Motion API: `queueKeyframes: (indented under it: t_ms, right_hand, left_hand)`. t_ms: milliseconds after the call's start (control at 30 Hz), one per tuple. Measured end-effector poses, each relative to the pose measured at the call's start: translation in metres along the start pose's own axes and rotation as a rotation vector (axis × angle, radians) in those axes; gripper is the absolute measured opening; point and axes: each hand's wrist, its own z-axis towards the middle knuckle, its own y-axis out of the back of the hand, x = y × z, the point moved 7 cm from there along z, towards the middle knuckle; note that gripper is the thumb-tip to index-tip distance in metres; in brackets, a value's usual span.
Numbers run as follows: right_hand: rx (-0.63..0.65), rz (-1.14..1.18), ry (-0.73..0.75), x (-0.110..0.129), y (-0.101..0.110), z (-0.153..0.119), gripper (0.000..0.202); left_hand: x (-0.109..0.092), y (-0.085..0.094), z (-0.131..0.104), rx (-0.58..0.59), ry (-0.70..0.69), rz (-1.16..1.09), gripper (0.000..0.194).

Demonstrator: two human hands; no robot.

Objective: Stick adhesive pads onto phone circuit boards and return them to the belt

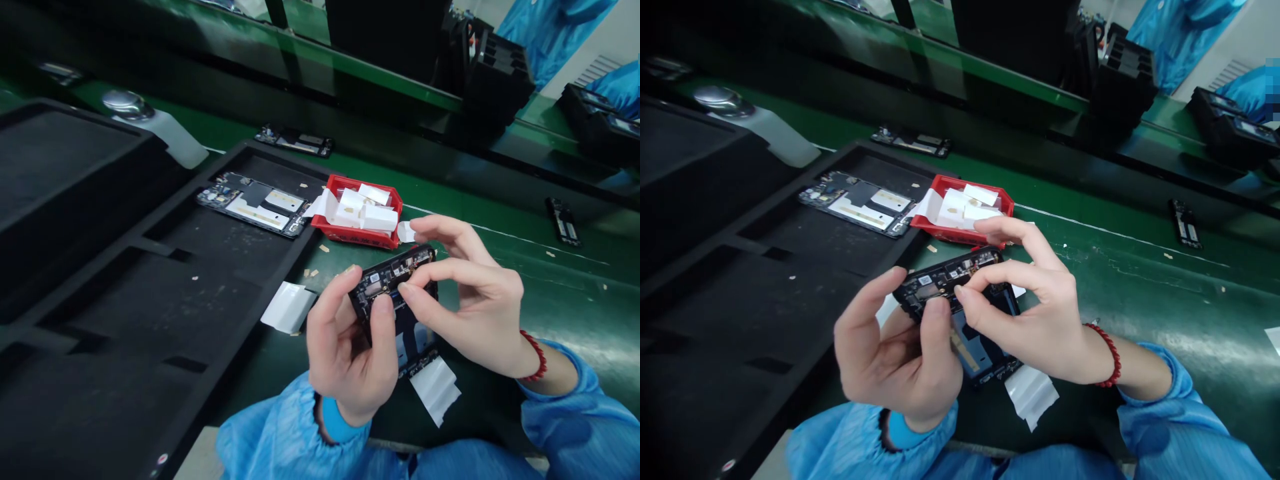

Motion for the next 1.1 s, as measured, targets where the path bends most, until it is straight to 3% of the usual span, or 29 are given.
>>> queueKeyframes:
  t_ms: [167, 733, 1100]
  right_hand:
    - [-0.067, -0.002, -0.018, 0.0015, -0.0031, -0.0049, 0.016]
    - [-0.115, 0.019, -0.025, 0.0006, -0.0082, -0.0072, 0.017]
    - [-0.006, 0.106, -0.068, -0.0062, -0.0081, -0.0083, 0.014]
  left_hand:
    - [-0.0029, 0.0033, -0.0016, -0.084, 0.025, -0.017, 0.041]
    - [-0.0084, 0.0026, 0.0041, -0.119, -0.008, 0.079, 0.034]
    - [-0.0036, 0.0023, 0.0082, -0.066, 0.032, 0.052, 0.034]
